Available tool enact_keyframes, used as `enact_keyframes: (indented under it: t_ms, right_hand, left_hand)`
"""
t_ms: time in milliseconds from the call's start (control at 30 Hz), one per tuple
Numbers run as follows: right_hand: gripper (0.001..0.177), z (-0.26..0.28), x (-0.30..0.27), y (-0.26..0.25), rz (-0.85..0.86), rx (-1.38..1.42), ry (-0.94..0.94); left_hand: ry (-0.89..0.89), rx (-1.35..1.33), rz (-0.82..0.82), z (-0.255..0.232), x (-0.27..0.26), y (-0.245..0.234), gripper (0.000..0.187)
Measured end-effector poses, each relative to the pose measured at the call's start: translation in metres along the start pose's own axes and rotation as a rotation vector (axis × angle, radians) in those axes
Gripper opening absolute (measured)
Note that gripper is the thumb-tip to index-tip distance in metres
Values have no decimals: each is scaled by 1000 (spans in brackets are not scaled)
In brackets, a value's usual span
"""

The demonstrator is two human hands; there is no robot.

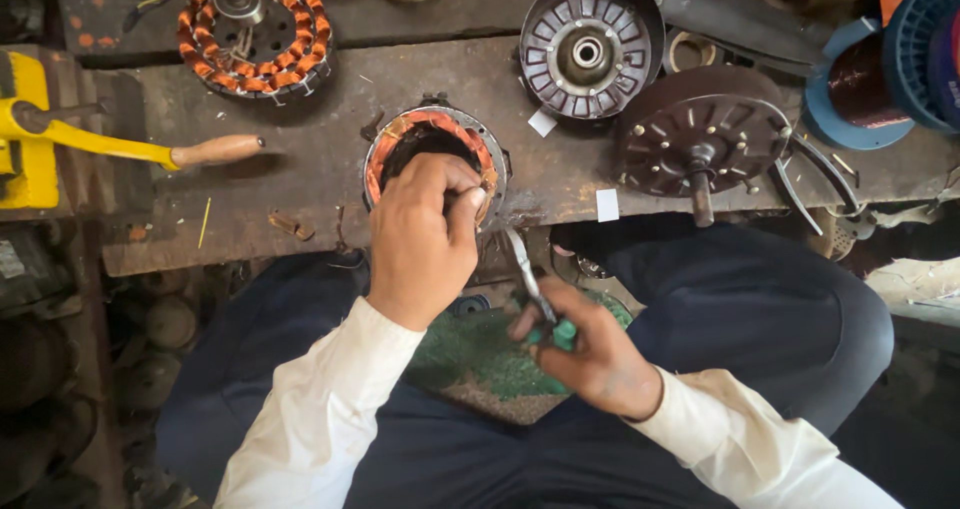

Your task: The person uses pliers to pull and remove copper wire coils from a motor stator core. They systematically work around the stator, extracting the wire from the slots and placing the removed pieces on the workbench.

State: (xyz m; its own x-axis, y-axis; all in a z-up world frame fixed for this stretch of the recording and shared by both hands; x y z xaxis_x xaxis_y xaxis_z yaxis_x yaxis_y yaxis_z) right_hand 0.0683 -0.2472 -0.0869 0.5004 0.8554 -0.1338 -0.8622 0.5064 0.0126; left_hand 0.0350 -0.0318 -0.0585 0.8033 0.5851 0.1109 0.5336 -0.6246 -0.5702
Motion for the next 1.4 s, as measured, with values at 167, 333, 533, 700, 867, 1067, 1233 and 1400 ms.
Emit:
enact_keyframes:
  t_ms: [167, 333, 533, 700, 867, 1067, 1233, 1400]
  right_hand:
    - [39, 25, 11, -15, -95, -450, -346]
    - [50, 47, 20, -13, -245, -1193, -427]
    - [44, 54, 30, 1, -297, -1551, -409]
    - [33, 56, 28, 3, -301, -1681, -445]
    - [27, 55, 28, 7, -290, -1722, -441]
    - [26, 61, 30, 2, -261, -1808, -423]
    - [23, 64, 32, -1, -241, -1841, -440]
    - [23, 67, 31, -8, -201, -1895, -519]
  left_hand:
    - [-16, 26, 32, 2, 4, -2, 10]
    - [-14, -23, 83, 7, 7, -3, 9]
    - [24, -20, 47, 7, 8, -1, 10]
    - [43, -68, 61, 6, 7, -1, 11]
    - [35, -68, 41, 6, 6, -1, 12]
    - [44, -70, 36, 4, 6, 0, 13]
    - [56, -79, 33, 4, 6, -1, 14]
    - [35, -75, 28, 3, 5, 0, 13]
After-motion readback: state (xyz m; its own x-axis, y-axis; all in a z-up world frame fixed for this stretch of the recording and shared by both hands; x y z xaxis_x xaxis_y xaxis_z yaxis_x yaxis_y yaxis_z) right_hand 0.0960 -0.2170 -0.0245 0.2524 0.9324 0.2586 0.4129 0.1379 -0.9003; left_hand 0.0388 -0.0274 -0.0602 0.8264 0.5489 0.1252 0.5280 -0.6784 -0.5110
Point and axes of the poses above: each hand's wrist, its own x-axis towards the middle knuckle, its own y-axis out of the palm, z = x × y, the point moved 2 cm from there along x, towards the middle knuckle, and after that the axes turned 12 degrees about -y, right-handed, at the moved point
